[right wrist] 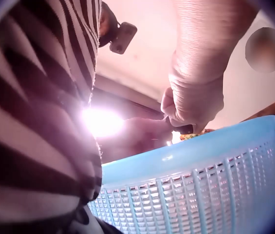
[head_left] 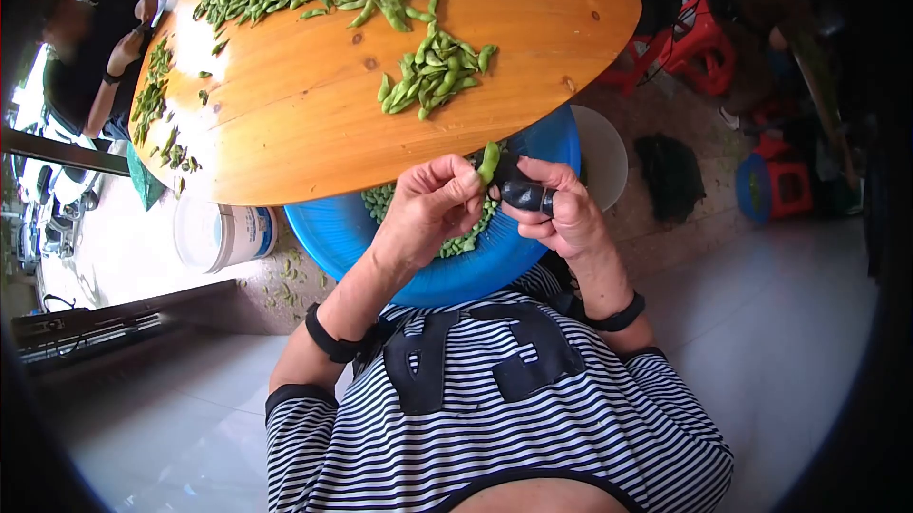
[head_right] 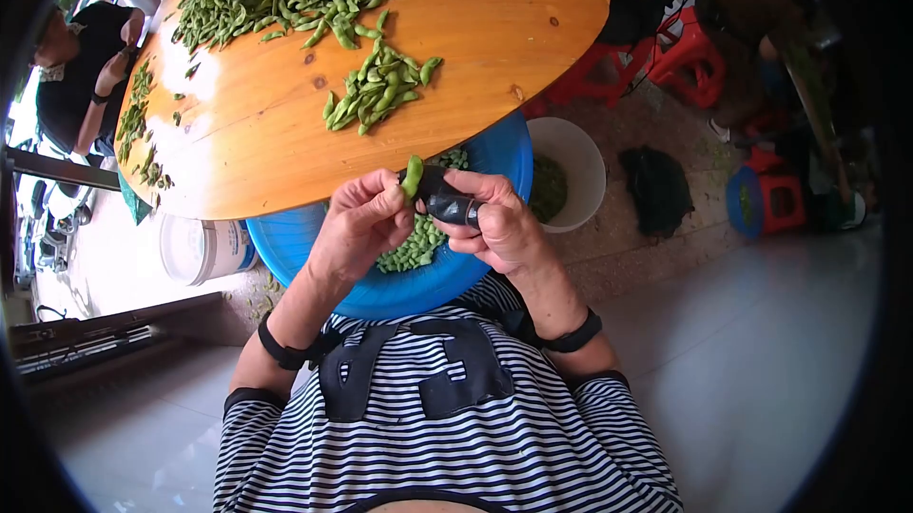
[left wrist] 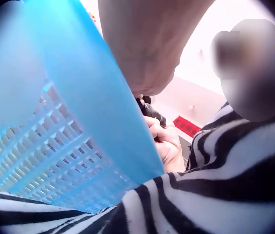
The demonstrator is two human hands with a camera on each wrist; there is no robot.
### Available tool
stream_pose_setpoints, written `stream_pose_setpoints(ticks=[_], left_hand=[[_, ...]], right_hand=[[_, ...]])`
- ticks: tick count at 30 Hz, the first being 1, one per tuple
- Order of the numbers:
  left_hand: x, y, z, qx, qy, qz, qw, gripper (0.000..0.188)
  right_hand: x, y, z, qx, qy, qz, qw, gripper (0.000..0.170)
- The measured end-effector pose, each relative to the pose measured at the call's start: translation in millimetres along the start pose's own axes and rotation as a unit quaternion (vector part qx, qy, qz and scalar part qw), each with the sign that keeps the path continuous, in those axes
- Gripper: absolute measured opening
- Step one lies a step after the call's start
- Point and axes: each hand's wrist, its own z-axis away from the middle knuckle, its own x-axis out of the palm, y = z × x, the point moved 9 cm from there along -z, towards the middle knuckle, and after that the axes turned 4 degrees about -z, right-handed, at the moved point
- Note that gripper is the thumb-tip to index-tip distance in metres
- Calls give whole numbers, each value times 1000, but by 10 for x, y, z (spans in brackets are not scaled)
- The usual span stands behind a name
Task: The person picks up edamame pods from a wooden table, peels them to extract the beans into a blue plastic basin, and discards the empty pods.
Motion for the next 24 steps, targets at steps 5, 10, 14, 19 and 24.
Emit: stream_pose_setpoints(ticks=[5,10,14,19,24], left_hand=[[180,-207,24,-74,-88,213,970,20],[32,-18,41,-16,41,-86,995,22],[30,146,68,48,39,-336,940,25],[53,157,89,13,-49,-298,953,20],[34,-157,107,-117,-98,-21,988,27]], right_hand=[[-22,30,58,10,-13,-32,999,30],[11,-72,102,-24,89,283,955,32],[148,-220,129,-83,92,425,897,34],[124,-224,145,-84,82,458,881,33],[21,-88,95,-54,96,397,911,32]])
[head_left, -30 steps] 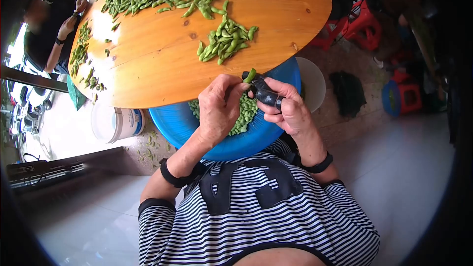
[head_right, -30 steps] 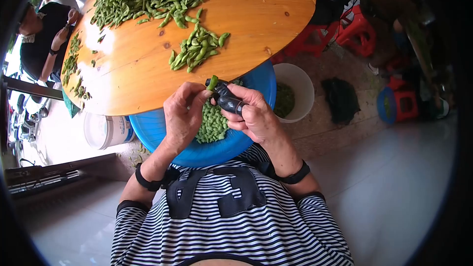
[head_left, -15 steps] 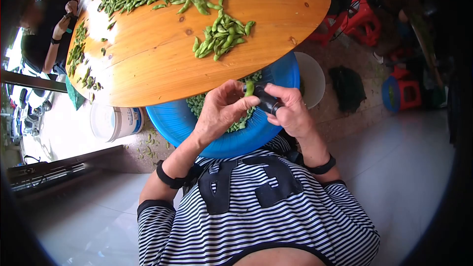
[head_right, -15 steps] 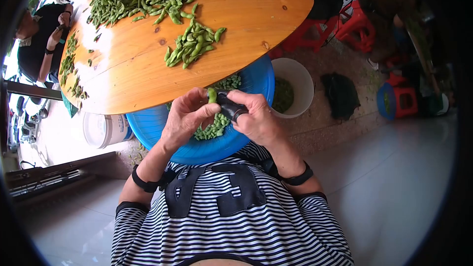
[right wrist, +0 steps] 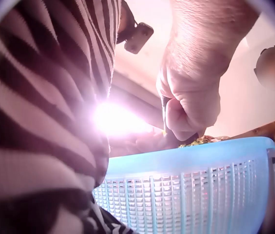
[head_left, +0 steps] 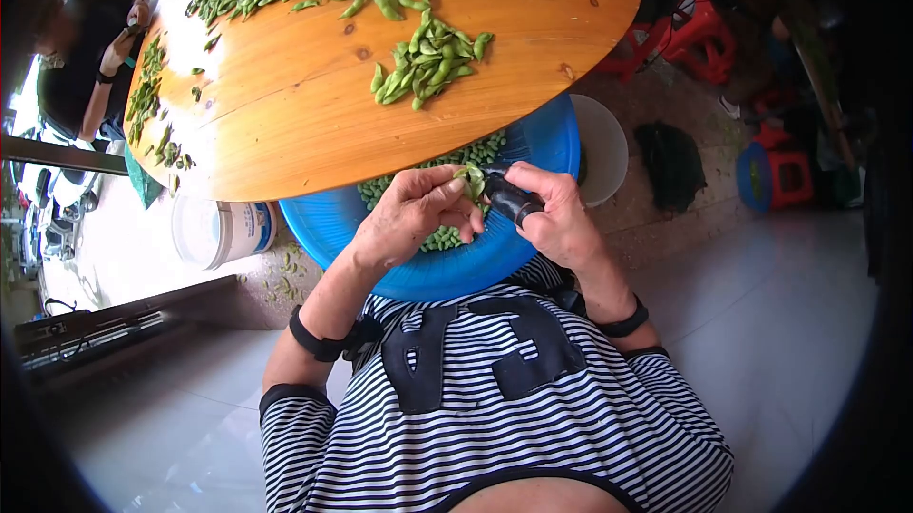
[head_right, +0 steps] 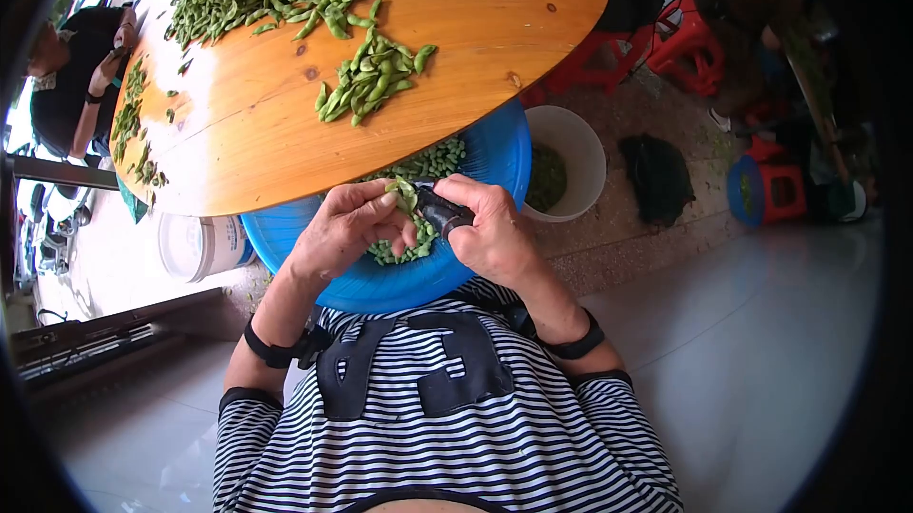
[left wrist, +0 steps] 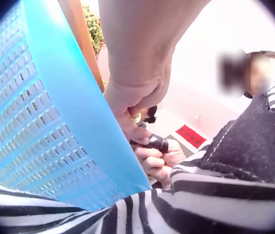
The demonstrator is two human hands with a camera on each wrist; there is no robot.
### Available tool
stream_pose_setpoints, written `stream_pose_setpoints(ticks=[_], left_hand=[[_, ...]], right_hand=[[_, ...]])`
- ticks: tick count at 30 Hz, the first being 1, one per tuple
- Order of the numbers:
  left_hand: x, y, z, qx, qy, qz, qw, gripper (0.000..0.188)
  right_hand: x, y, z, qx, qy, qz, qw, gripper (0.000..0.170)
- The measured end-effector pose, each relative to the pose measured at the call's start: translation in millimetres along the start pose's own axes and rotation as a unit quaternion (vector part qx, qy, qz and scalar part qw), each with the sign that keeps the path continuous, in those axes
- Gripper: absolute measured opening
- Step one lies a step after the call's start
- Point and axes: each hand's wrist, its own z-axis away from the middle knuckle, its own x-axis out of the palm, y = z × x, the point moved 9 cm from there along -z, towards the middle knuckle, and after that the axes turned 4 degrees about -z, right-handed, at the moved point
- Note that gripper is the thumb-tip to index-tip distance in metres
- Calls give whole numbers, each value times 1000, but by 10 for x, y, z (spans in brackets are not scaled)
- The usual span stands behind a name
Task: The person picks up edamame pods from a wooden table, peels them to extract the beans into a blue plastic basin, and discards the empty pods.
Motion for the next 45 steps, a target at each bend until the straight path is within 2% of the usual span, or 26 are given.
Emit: stream_pose_setpoints(ticks=[3,6,9,12,14,15,16,17,18,19,20,21,23,24,25,28,29,30,34,35,37,38,39,40,41,45], left_hand=[[17,-56,-28,-6,56,124,991,24],[-14,-134,-77,-4,88,108,990,24],[-16,-152,-86,9,102,103,989,28],[4,-134,-47,15,99,89,991,33],[20,-15,34,32,120,-40,991,35],[-52,-26,54,46,131,-192,972,28],[-113,19,76,49,131,-194,971,28],[-43,143,82,88,85,-423,898,24],[69,180,82,122,35,-626,770,20],[52,443,123,200,94,-552,804,13],[-37,609,117,184,144,-525,818,12],[-56,785,130,213,187,-525,802,12],[-139,948,75,241,233,-524,783,12],[-216,1032,55,258,283,-560,734,13],[-266,1108,54,275,330,-593,681,13],[-328,1105,-22,273,340,-629,643,13],[-352,1094,-25,273,341,-631,642,13],[-387,1088,-19,270,346,-628,643,14],[-403,1115,72,304,346,-588,665,13],[-359,1113,119,304,345,-589,665,13],[-400,922,106,200,288,-418,838,12],[-332,915,164,199,287,-418,839,12],[-301,743,140,137,240,-300,913,13],[-238,543,121,72,189,-173,964,14],[-193,491,138,77,173,-145,971,15],[-188,359,164,86,192,-105,972,13]], right_hand=[[33,-109,39,-86,33,121,988,32],[178,-308,111,-165,84,254,949,34],[207,-356,108,-187,105,247,945,31],[-19,-172,47,-114,66,169,977,26],[-280,-192,100,-83,77,139,984,29],[-469,-197,145,-79,105,141,981,30],[-674,-198,202,-75,134,144,978,30],[-880,-235,272,-68,169,238,954,31],[-1083,-276,350,-60,202,330,920,32],[-1266,-217,412,-20,215,430,876,34],[-1437,-129,476,21,226,524,821,37],[-1466,-193,500,-1,241,536,809,40],[-1528,-205,542,40,246,495,832,39],[-1540,-184,558,85,251,450,853,38],[-1505,-202,539,45,254,452,854,37],[-1314,-242,408,14,242,428,871,37],[-1218,-289,365,-46,234,424,874,33],[-1142,-306,318,-47,234,422,875,33],[-599,-317,24,-111,114,156,975,35],[-488,-218,-41,-79,64,121,987,39],[-232,-239,-139,-36,38,23,998,39],[-133,-233,-176,-21,18,-19,999,40],[-87,-220,-195,-19,18,-20,999,40],[15,-134,-213,20,-14,-139,990,39],[118,-68,-211,60,-45,-256,964,38],[161,-59,-160,73,-76,-283,953,38]])
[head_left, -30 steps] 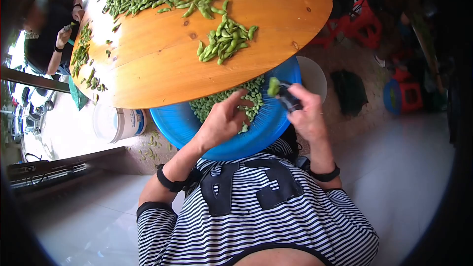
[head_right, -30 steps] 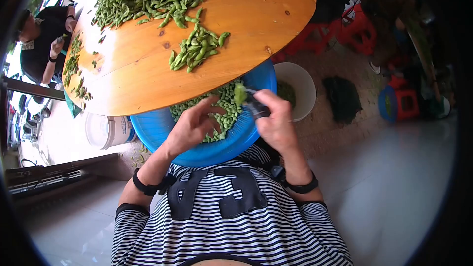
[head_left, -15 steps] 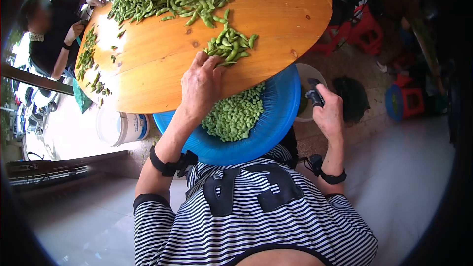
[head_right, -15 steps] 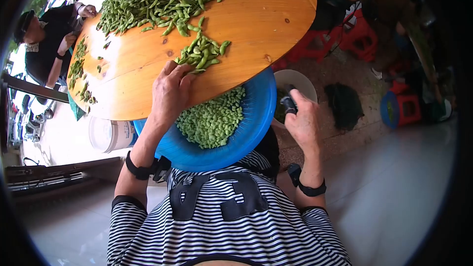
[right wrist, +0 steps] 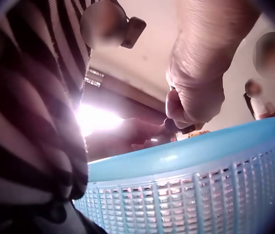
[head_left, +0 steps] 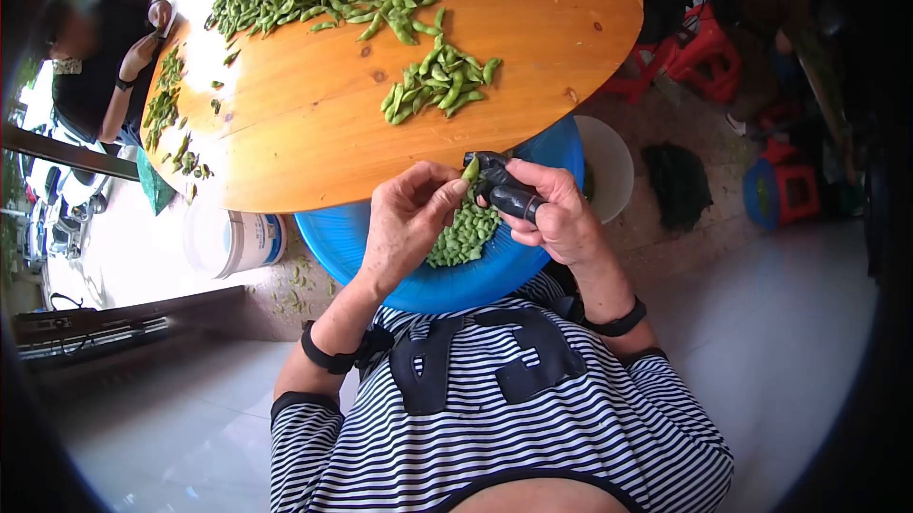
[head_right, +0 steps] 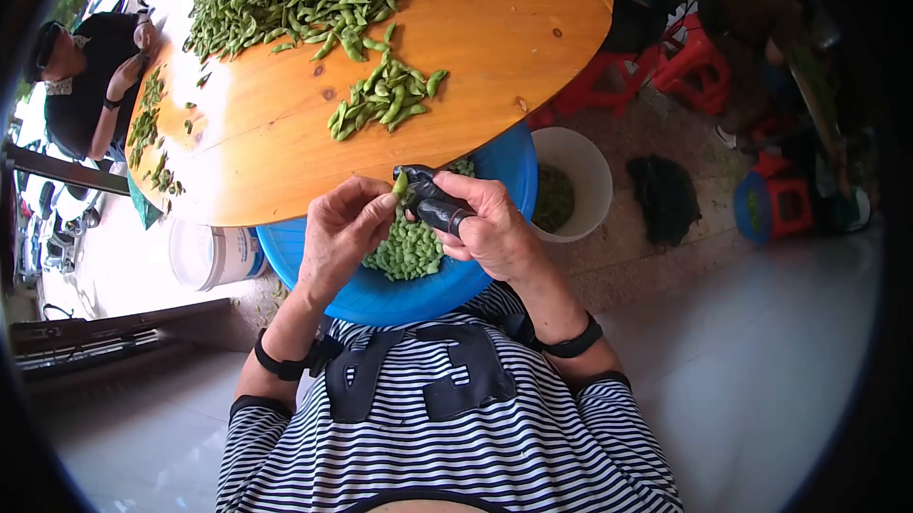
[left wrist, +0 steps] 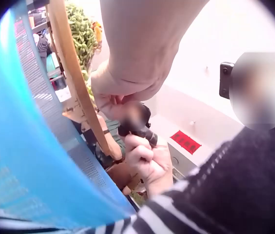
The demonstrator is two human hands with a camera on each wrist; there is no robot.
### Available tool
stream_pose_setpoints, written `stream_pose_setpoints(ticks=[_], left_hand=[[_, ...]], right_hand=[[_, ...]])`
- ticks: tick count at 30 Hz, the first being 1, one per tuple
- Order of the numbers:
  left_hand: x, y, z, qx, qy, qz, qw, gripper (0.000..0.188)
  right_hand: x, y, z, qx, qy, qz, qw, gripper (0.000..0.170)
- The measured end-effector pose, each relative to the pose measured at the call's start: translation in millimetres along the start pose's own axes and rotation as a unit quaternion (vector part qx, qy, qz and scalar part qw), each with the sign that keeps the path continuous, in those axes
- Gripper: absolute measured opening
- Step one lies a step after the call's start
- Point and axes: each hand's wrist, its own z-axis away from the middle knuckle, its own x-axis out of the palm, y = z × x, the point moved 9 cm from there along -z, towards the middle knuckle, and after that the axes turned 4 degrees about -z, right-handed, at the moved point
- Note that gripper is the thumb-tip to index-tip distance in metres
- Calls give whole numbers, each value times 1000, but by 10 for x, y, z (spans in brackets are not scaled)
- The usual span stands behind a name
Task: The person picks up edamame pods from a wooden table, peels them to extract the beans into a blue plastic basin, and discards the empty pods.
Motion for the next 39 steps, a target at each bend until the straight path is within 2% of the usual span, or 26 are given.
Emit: stream_pose_setpoints(ticks=[2,3,5,6,8,9,10,11,12,15,16,17,18,19,20,21,23,25,27,29,30,31,33,34,36,39], left_hand=[[-15,37,18,55,46,-69,995,11],[-1,-1,11,54,45,-67,995,11],[0,80,26,125,69,-141,980,11],[-13,78,33,123,69,-141,980,11],[59,-67,17,40,-19,19,999,10],[38,-76,10,39,-20,18,999,10],[124,-192,3,-27,-77,158,984,9],[242,-286,20,-92,-132,294,942,9],[319,-226,5,-59,-174,331,926,8],[356,-237,12,-75,-162,339,924,9],[387,-211,24,-76,-162,339,924,9],[339,-181,12,-47,-123,254,958,11],[279,-151,8,-18,-82,164,983,14],[285,-176,16,-18,-81,164,983,14],[221,-196,9,3,-47,99,994,16],[165,-192,9,24,-13,33,999,18],[131,-200,19,23,17,-1,1000,15],[86,-36,28,150,64,-201,966,10],[82,-24,11,159,57,-197,966,13],[128,-196,-57,56,-36,-32,997,21],[150,-214,-55,21,-60,5,998,28],[109,-197,-59,21,-60,5,998,28],[168,-311,-29,-57,-136,25,989,28],[180,-324,-26,-57,-136,25,989,28],[227,-384,-26,-78,-113,105,985,26],[251,-360,-3,-85,-69,96,989,18]], right_hand=[[-21,13,25,8,9,-3,1000,39],[-34,24,30,9,10,-2,1000,39],[-69,45,24,6,12,1,1000,38],[-105,67,24,7,12,0,1000,38],[-89,65,37,-10,-43,-33,999,38],[-100,71,42,-10,-41,-34,999,38],[-79,92,53,2,-58,-83,995,37],[-54,107,64,15,-74,-132,988,35],[-62,105,70,14,-73,-132,989,35],[-96,150,78,36,-61,-180,981,34],[-148,154,73,27,-49,-130,990,34],[-185,149,69,19,-37,-80,996,33],[-130,130,82,18,-37,-81,996,33],[-104,60,104,-4,5,50,999,32],[-98,-1,118,-26,47,179,982,32],[-68,24,113,-25,47,179,982,32],[-59,-88,136,-113,78,204,969,33],[-77,-71,124,-129,84,223,963,34],[-77,-98,123,-146,87,241,955,36],[-119,-52,111,-112,101,234,960,36],[-141,-41,114,-112,101,234,961,36],[-154,-2,111,-108,84,243,960,35],[-148,70,101,-103,67,252,960,35],[-123,33,131,-141,83,308,937,34],[-1,-87,198,-207,118,406,882,32],[74,-134,228,-218,145,441,858,31]])
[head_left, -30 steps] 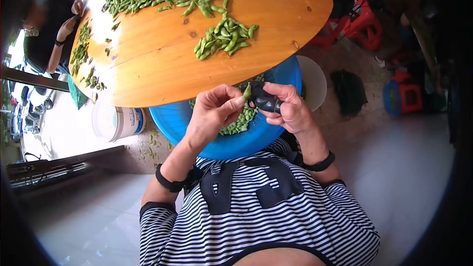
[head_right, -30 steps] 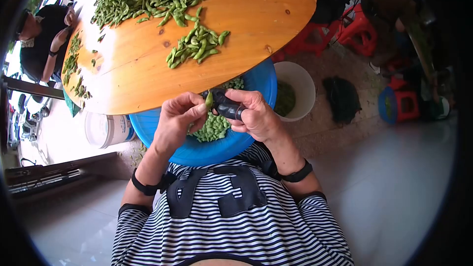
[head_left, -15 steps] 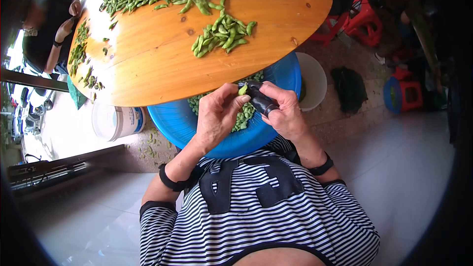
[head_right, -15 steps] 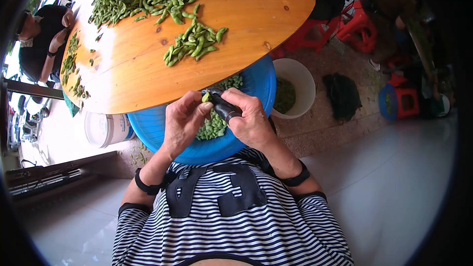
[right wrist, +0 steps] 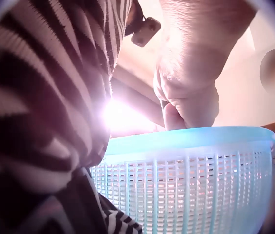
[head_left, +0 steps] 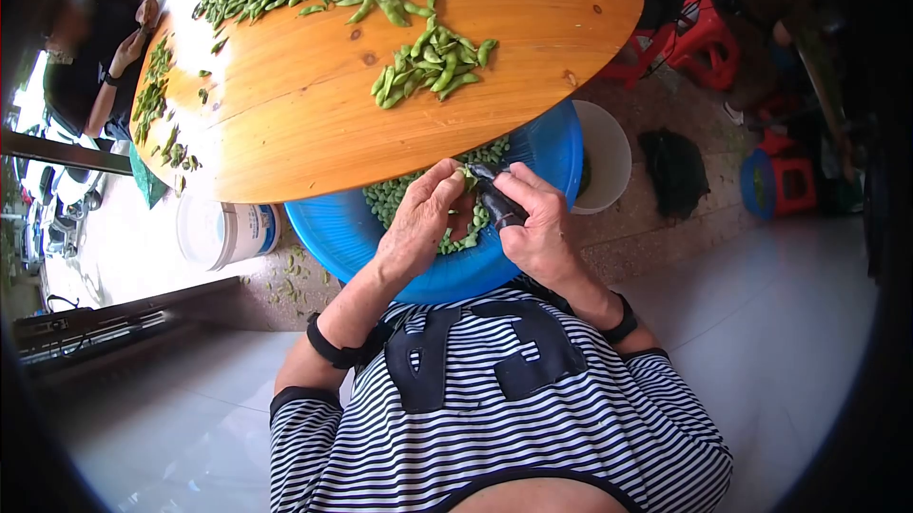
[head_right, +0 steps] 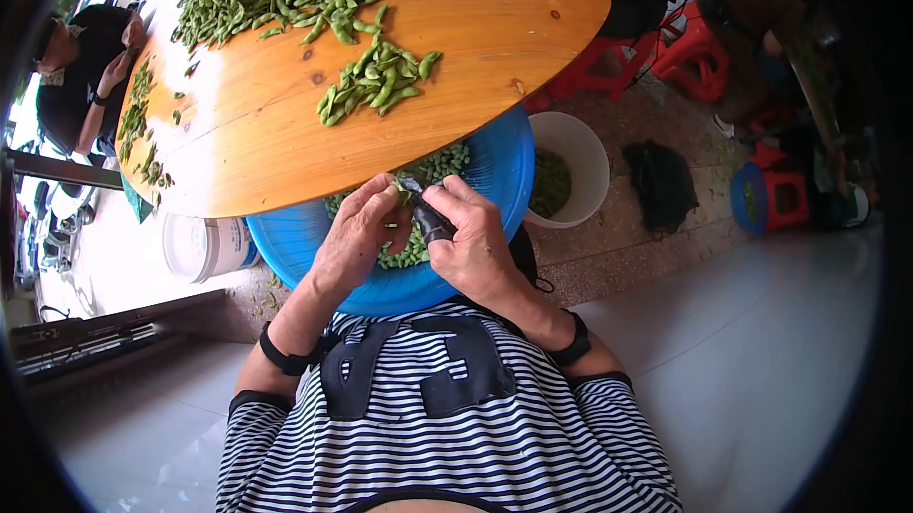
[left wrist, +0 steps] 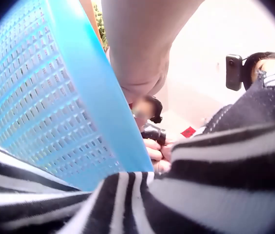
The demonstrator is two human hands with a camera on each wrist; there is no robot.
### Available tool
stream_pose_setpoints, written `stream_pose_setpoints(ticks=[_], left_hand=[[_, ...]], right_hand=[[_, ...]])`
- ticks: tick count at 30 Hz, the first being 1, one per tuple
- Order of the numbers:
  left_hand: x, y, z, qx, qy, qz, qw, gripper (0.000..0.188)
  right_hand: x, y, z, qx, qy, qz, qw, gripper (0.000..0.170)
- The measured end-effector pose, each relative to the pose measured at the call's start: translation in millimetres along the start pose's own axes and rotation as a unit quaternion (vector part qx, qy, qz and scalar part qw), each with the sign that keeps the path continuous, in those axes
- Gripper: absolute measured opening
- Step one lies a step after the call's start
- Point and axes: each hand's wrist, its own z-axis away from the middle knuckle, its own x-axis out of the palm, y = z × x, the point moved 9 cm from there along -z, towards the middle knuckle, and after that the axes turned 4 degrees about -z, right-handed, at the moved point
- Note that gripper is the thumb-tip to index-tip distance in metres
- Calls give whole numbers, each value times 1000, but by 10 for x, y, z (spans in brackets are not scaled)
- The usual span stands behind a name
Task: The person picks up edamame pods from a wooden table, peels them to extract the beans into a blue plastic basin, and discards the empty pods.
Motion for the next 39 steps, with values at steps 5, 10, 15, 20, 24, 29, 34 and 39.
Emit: stream_pose_setpoints(ticks=[5,10,15,20,24,29,34,39], left_hand=[[0,-184,-41,-23,38,86,995,10],[-60,-339,-135,-14,12,43,999,14],[45,156,1,139,22,-372,917,28],[164,904,37,340,111,-490,795,18],[101,1205,-308,342,181,-599,701,16],[47,1145,-502,314,179,-645,673,16],[85,1162,-191,353,177,-563,726,10],[-65,751,-52,202,98,-282,933,7]], right_hand=[[10,97,2,12,-8,4,1000,30],[47,386,38,42,-54,-53,996,29],[-459,310,17,44,5,-70,997,33],[-1469,413,171,106,112,378,913,39],[-1601,557,252,136,110,372,912,40],[-1301,350,89,81,110,281,950,35],[-635,185,-94,66,-8,-13,998,37],[-16,304,-53,220,-53,-386,894,38]])
